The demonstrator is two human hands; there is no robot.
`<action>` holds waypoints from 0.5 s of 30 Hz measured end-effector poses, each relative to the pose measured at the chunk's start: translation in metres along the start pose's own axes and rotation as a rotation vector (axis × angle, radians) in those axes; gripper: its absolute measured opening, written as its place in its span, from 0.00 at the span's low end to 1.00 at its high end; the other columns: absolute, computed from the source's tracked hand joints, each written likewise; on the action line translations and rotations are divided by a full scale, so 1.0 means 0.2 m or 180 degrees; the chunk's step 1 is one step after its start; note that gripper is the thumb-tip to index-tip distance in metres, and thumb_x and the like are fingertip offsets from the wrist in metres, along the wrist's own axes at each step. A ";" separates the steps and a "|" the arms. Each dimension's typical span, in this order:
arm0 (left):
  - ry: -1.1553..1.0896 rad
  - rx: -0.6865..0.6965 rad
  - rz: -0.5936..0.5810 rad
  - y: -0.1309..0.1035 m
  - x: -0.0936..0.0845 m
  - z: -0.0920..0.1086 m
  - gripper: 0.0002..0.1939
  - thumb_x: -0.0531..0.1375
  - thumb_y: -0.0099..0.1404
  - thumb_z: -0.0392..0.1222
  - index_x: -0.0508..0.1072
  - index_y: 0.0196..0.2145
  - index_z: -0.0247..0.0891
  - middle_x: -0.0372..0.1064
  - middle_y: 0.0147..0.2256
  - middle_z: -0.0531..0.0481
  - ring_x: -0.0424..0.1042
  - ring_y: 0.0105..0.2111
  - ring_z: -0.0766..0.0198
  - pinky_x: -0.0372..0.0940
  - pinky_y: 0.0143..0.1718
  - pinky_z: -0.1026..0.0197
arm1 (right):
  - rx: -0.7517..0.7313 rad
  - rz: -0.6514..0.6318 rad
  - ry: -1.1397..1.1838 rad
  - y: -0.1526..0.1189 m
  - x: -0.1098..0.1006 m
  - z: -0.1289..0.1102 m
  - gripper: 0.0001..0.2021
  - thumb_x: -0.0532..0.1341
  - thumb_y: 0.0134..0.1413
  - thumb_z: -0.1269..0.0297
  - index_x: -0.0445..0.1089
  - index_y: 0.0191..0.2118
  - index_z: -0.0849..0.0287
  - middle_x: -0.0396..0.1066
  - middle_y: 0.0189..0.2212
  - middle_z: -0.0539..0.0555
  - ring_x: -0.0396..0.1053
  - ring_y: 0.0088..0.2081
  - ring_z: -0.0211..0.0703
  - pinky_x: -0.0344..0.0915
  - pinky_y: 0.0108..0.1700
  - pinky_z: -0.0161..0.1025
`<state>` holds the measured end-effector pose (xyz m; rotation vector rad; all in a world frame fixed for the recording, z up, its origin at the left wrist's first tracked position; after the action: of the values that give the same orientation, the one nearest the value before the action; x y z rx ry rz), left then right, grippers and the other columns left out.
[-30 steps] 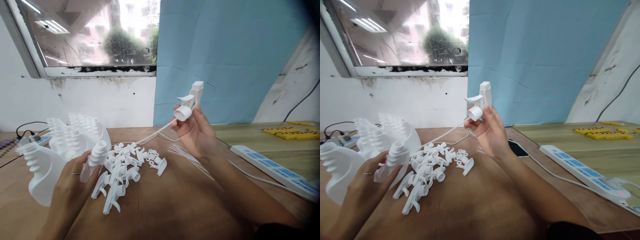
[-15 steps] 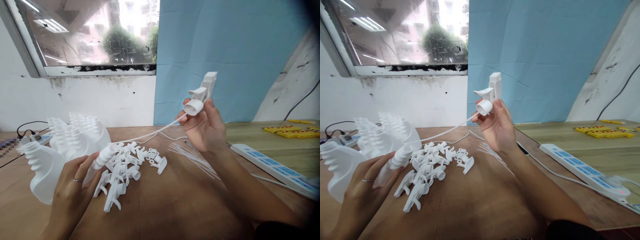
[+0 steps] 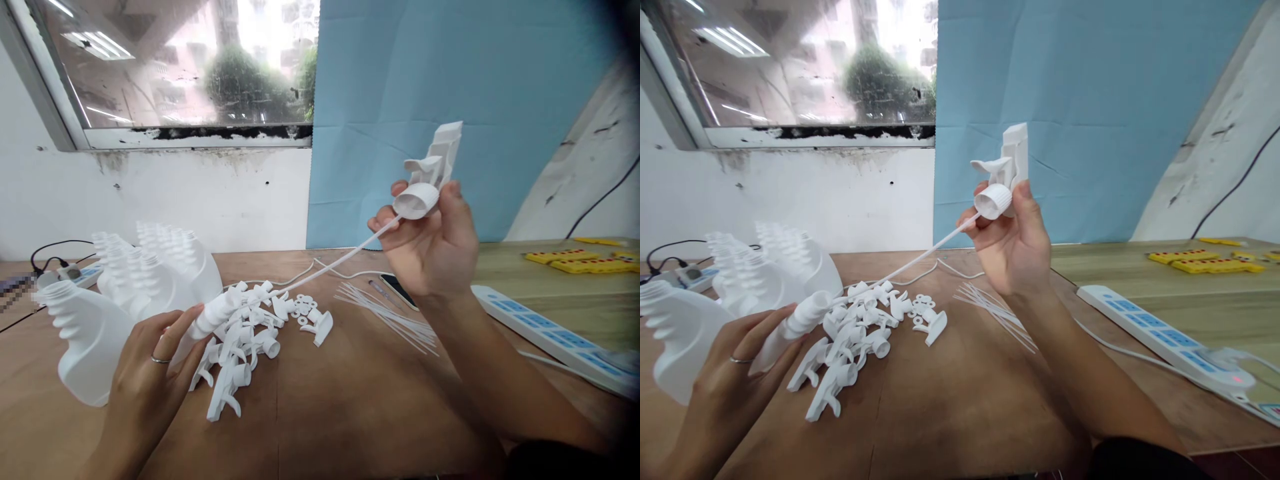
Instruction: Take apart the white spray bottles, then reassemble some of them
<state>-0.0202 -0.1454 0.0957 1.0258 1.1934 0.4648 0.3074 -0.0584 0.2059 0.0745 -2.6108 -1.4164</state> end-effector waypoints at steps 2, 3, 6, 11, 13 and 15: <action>-0.0036 0.0065 -0.0002 -0.01 0.00 0.01 0.29 0.61 0.64 0.39 0.59 0.61 0.50 0.67 0.45 0.44 0.68 0.45 0.50 0.66 0.44 0.49 | -0.0026 -0.0050 0.0035 0.00 0.01 0.00 0.15 0.51 0.62 0.45 0.68 0.41 0.47 0.69 0.40 0.51 0.70 0.30 0.42 0.70 0.36 0.46; -0.0059 0.0098 0.0001 -0.01 0.00 0.02 0.29 0.61 0.64 0.38 0.59 0.61 0.50 0.66 0.45 0.44 0.69 0.44 0.50 0.66 0.44 0.49 | -0.0033 -0.0060 0.0059 -0.01 0.02 0.01 0.14 0.51 0.62 0.46 0.68 0.40 0.47 0.69 0.40 0.51 0.70 0.30 0.41 0.70 0.36 0.46; -0.0177 0.0158 -0.0018 -0.01 -0.01 0.05 0.29 0.61 0.64 0.37 0.60 0.60 0.52 0.66 0.45 0.45 0.69 0.43 0.53 0.66 0.45 0.50 | -0.0070 -0.0026 0.0253 -0.03 0.05 0.03 0.10 0.56 0.61 0.50 0.66 0.41 0.48 0.69 0.38 0.50 0.69 0.28 0.39 0.69 0.32 0.43; -0.0863 0.0070 -0.0380 0.05 -0.02 0.14 0.27 0.60 0.65 0.41 0.61 0.60 0.48 0.66 0.49 0.46 0.69 0.46 0.55 0.67 0.46 0.54 | -0.0214 -0.0306 0.0146 -0.09 0.13 0.03 0.14 0.63 0.56 0.52 0.63 0.43 0.49 0.70 0.36 0.50 0.70 0.32 0.41 0.70 0.32 0.41; -0.1196 0.0125 -0.0591 0.11 0.00 0.19 0.27 0.60 0.65 0.41 0.60 0.60 0.49 0.66 0.49 0.47 0.69 0.47 0.56 0.67 0.46 0.56 | -0.0189 -0.0521 -0.0195 -0.11 0.17 0.00 0.15 0.63 0.56 0.50 0.63 0.45 0.50 0.70 0.36 0.51 0.71 0.35 0.43 0.70 0.36 0.42; -0.1460 0.0158 -0.0839 0.19 0.04 0.24 0.27 0.61 0.64 0.42 0.60 0.59 0.51 0.68 0.50 0.50 0.69 0.47 0.56 0.67 0.46 0.56 | -0.0112 -0.0721 -0.0506 -0.12 0.20 -0.02 0.16 0.63 0.55 0.51 0.64 0.45 0.52 0.69 0.37 0.52 0.70 0.38 0.44 0.70 0.38 0.42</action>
<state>0.0334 -0.1398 0.1245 0.9364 0.9100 -0.0120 0.2686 -0.0795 0.1933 0.2721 -2.7781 -1.6018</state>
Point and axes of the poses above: each hand's wrist, its own y-axis towards the middle knuckle, its own x-axis out of the palm, z = x × y, the point moved 4 cm from there along y, towards the middle knuckle
